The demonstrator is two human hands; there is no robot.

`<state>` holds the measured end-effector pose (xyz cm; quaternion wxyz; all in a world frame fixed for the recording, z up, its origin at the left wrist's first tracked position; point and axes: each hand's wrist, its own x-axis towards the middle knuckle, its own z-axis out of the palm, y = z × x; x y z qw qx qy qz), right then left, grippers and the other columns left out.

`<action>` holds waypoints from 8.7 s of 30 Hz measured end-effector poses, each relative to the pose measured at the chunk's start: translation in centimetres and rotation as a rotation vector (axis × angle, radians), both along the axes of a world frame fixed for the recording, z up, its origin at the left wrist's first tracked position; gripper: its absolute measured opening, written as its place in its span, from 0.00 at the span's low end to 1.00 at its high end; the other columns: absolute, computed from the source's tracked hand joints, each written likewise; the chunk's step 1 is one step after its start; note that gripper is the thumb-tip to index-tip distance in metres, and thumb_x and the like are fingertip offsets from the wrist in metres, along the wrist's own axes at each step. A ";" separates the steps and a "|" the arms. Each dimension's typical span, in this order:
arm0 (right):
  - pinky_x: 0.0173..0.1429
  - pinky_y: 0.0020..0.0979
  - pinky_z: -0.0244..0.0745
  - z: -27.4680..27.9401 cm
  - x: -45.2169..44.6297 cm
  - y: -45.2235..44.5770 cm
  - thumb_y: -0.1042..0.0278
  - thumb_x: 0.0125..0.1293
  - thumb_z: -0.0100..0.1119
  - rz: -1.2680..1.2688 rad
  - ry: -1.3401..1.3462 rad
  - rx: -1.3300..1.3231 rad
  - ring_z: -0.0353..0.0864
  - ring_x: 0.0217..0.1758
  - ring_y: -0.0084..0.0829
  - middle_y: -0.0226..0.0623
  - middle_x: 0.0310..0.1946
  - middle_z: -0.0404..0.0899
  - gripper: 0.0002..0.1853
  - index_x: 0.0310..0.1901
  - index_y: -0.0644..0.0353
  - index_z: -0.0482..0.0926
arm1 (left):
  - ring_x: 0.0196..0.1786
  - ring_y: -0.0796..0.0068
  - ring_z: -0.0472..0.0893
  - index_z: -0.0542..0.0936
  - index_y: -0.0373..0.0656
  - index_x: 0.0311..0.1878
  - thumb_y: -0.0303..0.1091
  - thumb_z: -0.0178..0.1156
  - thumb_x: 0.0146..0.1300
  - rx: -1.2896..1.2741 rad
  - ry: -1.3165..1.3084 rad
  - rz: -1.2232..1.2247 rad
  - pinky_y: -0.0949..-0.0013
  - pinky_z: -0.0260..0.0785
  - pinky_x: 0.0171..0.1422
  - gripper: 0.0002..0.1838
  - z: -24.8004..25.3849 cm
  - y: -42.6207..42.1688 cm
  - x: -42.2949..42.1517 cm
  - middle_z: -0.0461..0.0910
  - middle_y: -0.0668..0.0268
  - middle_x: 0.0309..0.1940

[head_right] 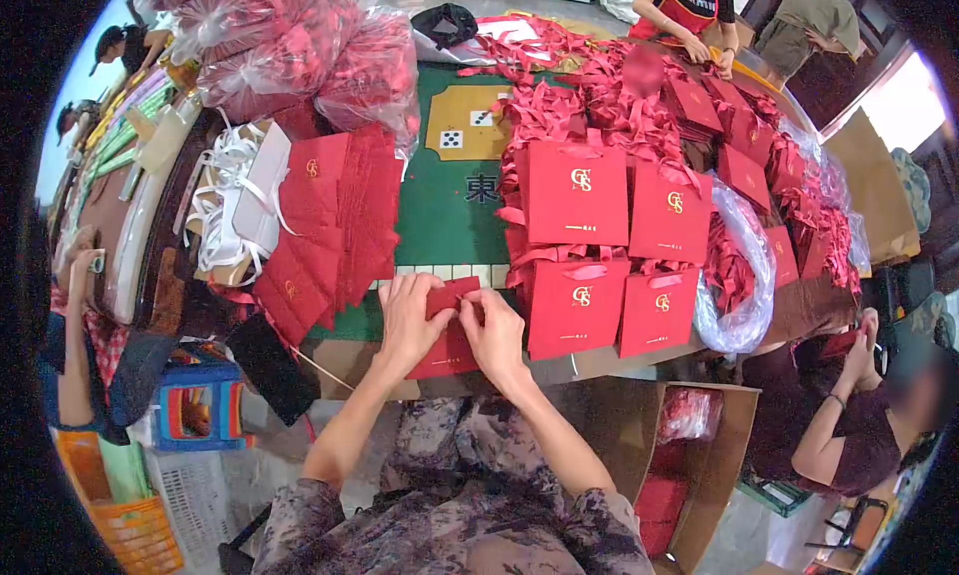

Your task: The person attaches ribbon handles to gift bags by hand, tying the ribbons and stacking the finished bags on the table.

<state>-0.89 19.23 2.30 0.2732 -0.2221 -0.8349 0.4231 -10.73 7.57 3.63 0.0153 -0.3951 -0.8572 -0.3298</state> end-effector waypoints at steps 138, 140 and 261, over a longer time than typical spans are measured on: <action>0.42 0.40 0.75 1.8 5.0 -6.5 0.76 0.58 0.67 0.111 0.021 0.070 0.81 0.39 0.43 0.40 0.33 0.81 0.07 0.37 0.62 0.80 | 0.29 0.73 0.77 0.76 0.38 0.42 0.22 0.70 0.52 0.228 -0.369 0.019 0.70 0.71 0.32 0.15 0.4 -7.8 5.7 0.71 0.63 0.38; 0.42 0.39 0.75 1.8 5.0 -6.5 0.77 0.56 0.68 0.109 -0.003 0.210 0.81 0.38 0.43 0.40 0.33 0.81 0.08 0.37 0.62 0.79 | 0.29 0.72 0.78 0.78 0.38 0.41 0.22 0.70 0.53 0.235 -0.432 0.012 0.69 0.72 0.33 0.13 0.5 -7.6 6.1 0.72 0.63 0.39; 0.39 0.34 0.77 -2.0 1.2 -0.3 0.66 0.68 0.62 0.089 -0.055 -0.302 0.85 0.34 0.36 0.44 0.36 0.84 0.09 0.43 0.63 0.82 | 0.31 0.84 0.79 0.86 0.35 0.44 0.36 0.64 0.67 0.258 -0.718 -0.077 0.74 0.71 0.36 0.13 -4.2 -1.3 -0.7 0.86 0.66 0.29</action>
